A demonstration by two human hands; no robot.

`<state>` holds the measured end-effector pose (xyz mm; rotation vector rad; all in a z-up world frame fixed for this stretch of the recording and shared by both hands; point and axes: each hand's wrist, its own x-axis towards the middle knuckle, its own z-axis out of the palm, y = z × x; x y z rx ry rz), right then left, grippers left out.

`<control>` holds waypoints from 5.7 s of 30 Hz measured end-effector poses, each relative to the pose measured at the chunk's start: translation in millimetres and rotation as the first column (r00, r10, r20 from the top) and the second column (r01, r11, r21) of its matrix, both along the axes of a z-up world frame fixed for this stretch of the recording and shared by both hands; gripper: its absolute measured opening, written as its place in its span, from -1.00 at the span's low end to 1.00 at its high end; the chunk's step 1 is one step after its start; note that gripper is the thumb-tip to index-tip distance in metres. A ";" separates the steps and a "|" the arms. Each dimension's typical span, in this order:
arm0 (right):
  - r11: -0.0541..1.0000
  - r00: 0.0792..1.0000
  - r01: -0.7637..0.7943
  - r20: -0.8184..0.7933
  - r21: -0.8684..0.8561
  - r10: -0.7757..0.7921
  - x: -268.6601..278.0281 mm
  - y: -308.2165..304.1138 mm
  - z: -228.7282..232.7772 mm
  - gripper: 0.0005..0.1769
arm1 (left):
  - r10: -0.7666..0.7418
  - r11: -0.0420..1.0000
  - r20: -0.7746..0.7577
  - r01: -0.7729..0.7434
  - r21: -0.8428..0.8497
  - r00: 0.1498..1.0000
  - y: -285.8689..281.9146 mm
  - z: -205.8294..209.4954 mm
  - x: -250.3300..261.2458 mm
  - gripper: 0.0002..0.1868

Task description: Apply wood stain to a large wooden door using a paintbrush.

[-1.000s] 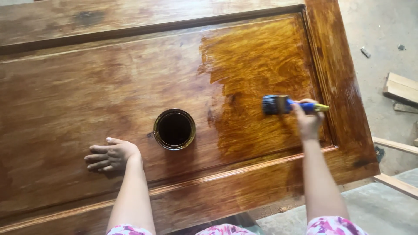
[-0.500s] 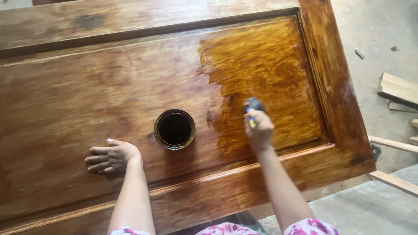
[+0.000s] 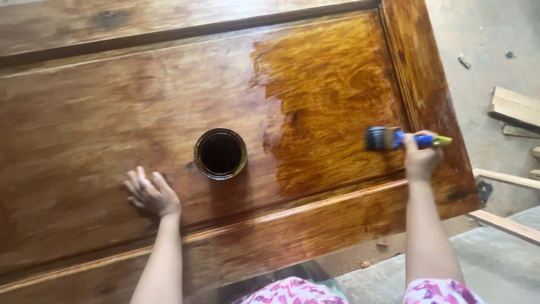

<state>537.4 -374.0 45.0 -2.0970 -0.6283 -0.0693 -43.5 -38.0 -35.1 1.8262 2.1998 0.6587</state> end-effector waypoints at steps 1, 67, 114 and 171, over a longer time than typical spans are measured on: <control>1.000 1.000 0.001 -0.003 0.004 -0.001 0.6 -2.0 7.4 -0.88 | -0.001 1.000 -0.003 0.001 0.004 1.000 -6.0 6.1 1.7 -0.40; 0.993 0.960 -0.043 -0.281 -0.110 0.010 -384.1 -77.7 50.9 -0.78 | -0.562 0.827 -0.035 0.562 0.016 0.827 -80.1 41.3 -257.0 -0.24; 0.736 0.628 -0.610 -0.386 0.294 0.675 -483.5 135.0 35.3 -0.74 | -0.527 0.846 -0.351 0.519 -0.124 0.774 -138.2 27.2 -257.9 -0.17; 0.840 0.828 -0.454 -0.208 0.296 0.521 -429.9 199.7 167.3 -0.76 | 0.636 0.613 -0.305 -0.704 -0.358 0.709 82.3 42.9 -183.3 -0.11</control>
